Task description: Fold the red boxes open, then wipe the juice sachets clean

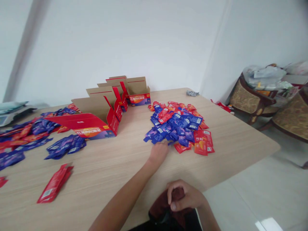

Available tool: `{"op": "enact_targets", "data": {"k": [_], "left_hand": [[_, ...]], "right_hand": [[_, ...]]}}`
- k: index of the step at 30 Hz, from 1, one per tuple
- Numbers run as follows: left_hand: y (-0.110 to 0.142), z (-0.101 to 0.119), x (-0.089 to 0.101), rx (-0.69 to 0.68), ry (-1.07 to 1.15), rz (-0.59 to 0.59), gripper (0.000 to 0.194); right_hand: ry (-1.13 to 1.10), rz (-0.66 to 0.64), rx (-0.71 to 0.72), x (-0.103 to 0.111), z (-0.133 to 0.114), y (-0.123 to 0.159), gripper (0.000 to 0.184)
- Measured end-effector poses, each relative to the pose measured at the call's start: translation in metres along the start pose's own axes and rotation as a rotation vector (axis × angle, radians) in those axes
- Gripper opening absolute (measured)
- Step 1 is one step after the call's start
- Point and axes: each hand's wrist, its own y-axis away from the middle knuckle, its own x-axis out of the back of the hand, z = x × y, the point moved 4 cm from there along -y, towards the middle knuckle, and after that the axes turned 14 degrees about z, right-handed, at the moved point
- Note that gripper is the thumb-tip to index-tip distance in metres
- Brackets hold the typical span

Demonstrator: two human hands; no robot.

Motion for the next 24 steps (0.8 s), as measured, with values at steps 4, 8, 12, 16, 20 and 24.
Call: {"op": "enact_targets", "data": {"k": [4,8,12,16,20,24], "left_hand": [[0.036,-0.039,0.029,0.132,0.252,0.022,0.033],[0.091,-0.079,0.042,0.189,0.595,-0.056,0.035],[0.165,-0.103,0.036,0.401,1.143,-0.144,0.060],[0.224,-0.107,0.029,0.495,1.021,-0.035,0.057],[0.247,-0.095,0.033,0.365,0.615,0.134,0.049],[0.256,-0.082,0.040,0.217,0.303,0.100,0.050]], "right_hand": [[0.007,-0.010,0.054,-0.002,-0.011,0.003,0.037],[0.027,-0.031,0.076,-0.004,-0.018,0.007,0.037],[0.066,-0.020,0.082,-0.004,-0.022,0.010,0.039],[0.068,-0.046,0.069,-0.004,-0.021,0.012,0.034],[0.076,-0.030,0.039,-0.002,-0.019,0.013,0.036],[0.109,0.046,0.025,-0.004,-0.020,0.014,0.036]]}}
